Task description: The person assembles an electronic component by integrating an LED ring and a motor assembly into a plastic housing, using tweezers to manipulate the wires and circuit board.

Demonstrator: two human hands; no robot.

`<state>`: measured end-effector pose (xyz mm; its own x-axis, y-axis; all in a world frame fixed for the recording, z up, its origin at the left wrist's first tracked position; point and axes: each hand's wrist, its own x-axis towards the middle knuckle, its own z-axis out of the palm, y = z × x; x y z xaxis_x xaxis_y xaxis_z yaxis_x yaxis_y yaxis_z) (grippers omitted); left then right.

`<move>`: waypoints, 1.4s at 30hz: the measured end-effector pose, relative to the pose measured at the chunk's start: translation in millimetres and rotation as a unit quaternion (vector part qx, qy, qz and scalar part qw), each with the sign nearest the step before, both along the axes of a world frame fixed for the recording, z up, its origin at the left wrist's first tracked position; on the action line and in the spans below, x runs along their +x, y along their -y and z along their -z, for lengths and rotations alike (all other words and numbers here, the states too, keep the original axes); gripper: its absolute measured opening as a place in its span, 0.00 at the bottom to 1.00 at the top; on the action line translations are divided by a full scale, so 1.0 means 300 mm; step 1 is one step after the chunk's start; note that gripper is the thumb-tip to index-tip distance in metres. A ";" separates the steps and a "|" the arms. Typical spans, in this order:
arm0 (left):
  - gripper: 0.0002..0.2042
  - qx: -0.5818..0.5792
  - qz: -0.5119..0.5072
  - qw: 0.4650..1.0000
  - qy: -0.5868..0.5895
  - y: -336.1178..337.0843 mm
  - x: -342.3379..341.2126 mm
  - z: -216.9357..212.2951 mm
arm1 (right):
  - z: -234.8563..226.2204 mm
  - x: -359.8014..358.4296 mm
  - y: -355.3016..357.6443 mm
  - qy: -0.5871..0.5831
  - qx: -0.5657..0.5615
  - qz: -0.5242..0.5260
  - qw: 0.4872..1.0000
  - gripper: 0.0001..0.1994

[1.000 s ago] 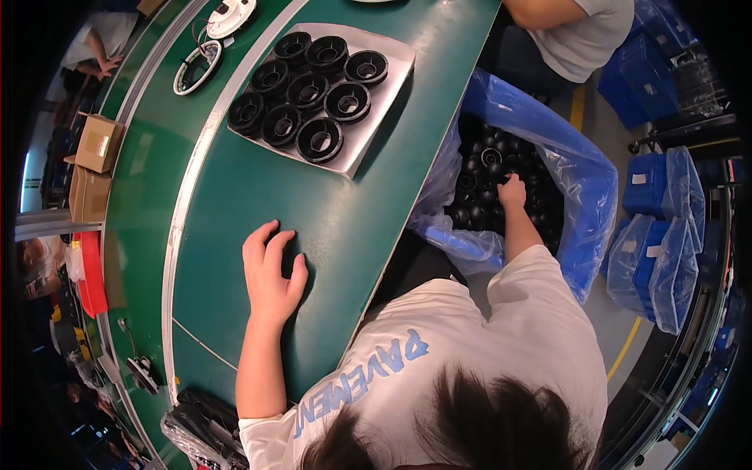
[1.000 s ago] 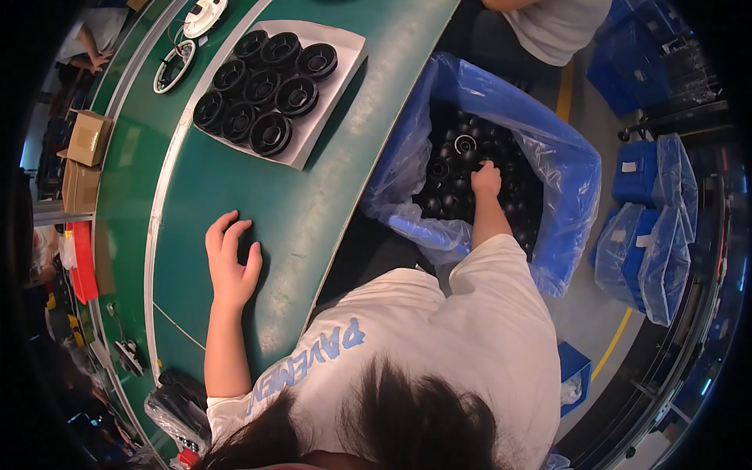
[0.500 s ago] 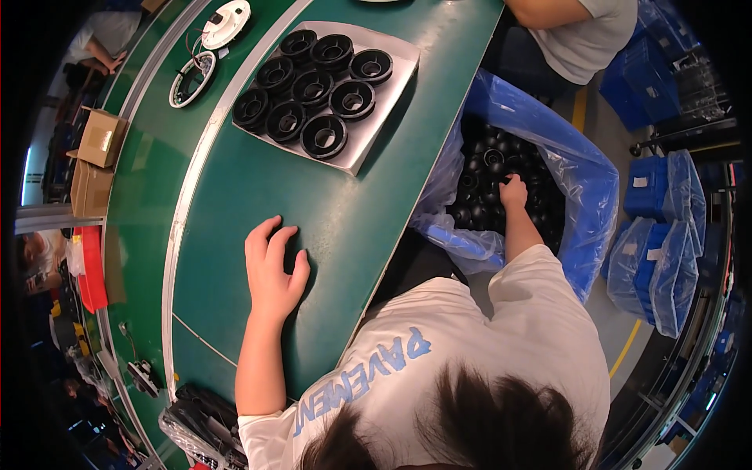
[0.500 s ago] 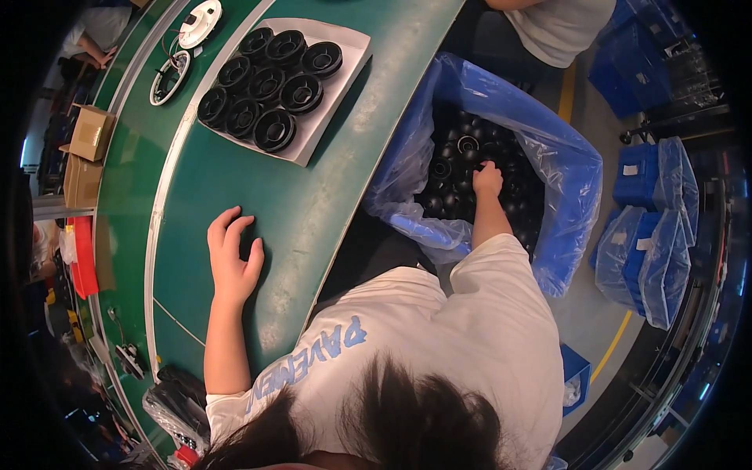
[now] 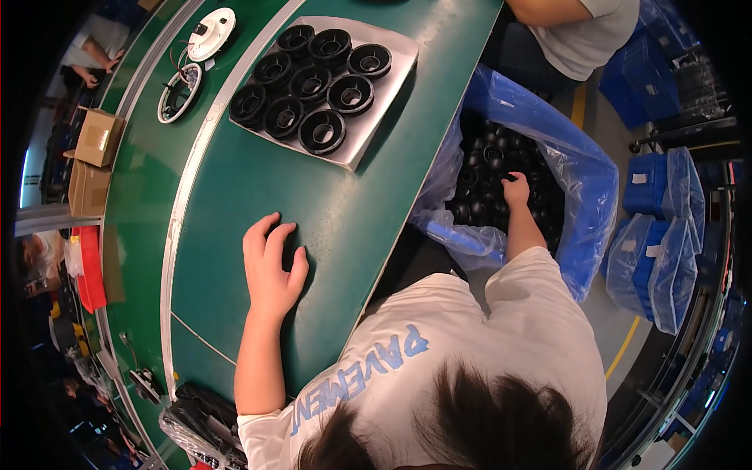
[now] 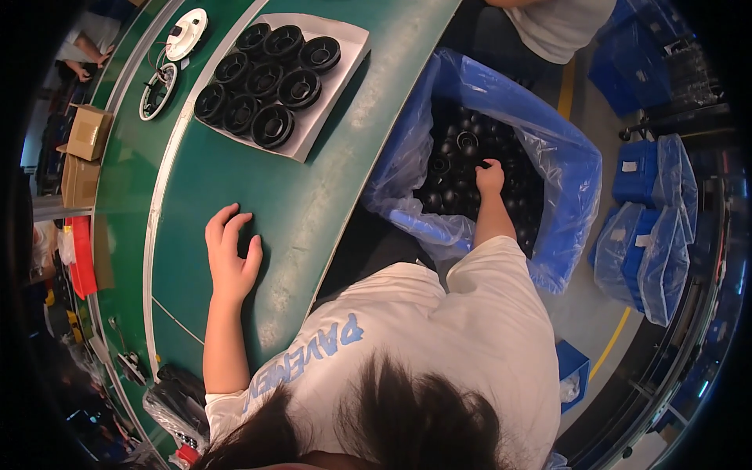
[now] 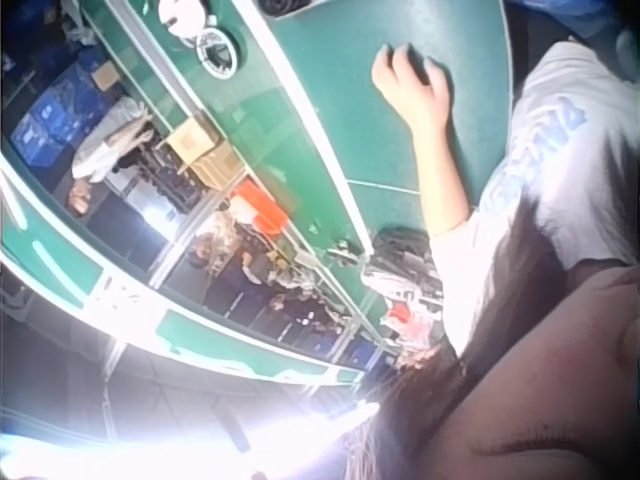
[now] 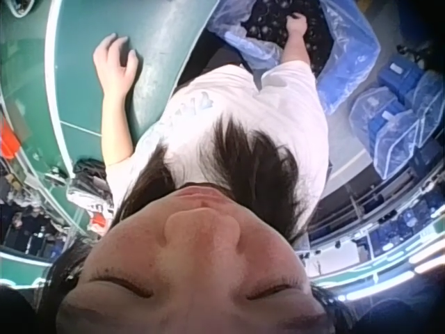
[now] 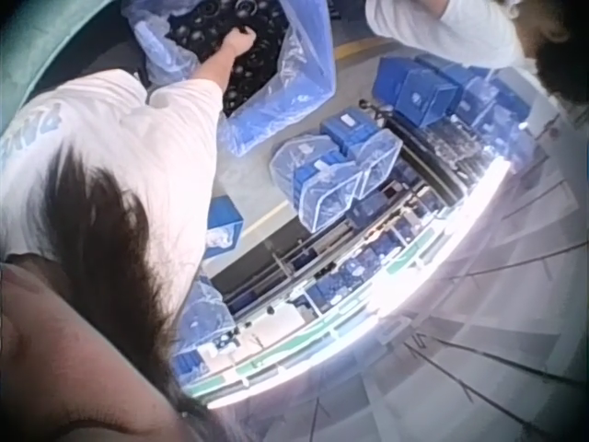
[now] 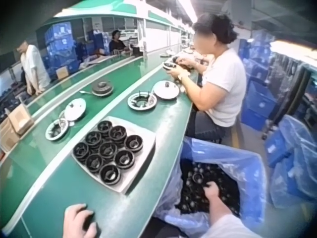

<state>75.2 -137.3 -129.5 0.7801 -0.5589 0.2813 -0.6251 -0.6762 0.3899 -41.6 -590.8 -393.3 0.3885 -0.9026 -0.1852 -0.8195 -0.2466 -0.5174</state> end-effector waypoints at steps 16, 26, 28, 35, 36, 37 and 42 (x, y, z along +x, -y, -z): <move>0.16 0.001 0.002 1.000 0.001 0.000 -0.001 -0.002 | -0.052 -0.032 0.056 0.540 0.516 0.209 0.631 0.10; 0.16 -0.004 -0.001 1.000 0.000 0.003 0.000 -0.002 | -0.197 0.046 -0.035 0.620 0.568 0.188 0.508 0.16; 0.16 -0.004 0.000 1.000 -0.001 0.004 0.002 -0.003 | -0.214 0.062 -0.046 0.617 0.576 0.170 0.509 0.18; 0.16 -0.002 0.000 1.000 -0.004 -0.003 -0.004 -0.002 | -0.202 0.087 -0.057 0.615 0.630 0.116 0.459 0.16; 0.16 -0.003 0.001 1.000 -0.003 -0.003 -0.005 -0.002 | -0.190 0.091 -0.056 0.614 0.628 0.112 0.464 0.15; 0.16 -0.004 0.004 1.000 -0.002 -0.003 -0.006 -0.002 | -0.179 0.091 -0.056 0.614 0.626 0.108 0.469 0.14; 0.15 -0.004 0.005 1.000 0.001 0.002 -0.007 -0.002 | -0.197 0.098 -0.072 0.612 0.646 0.060 0.453 0.14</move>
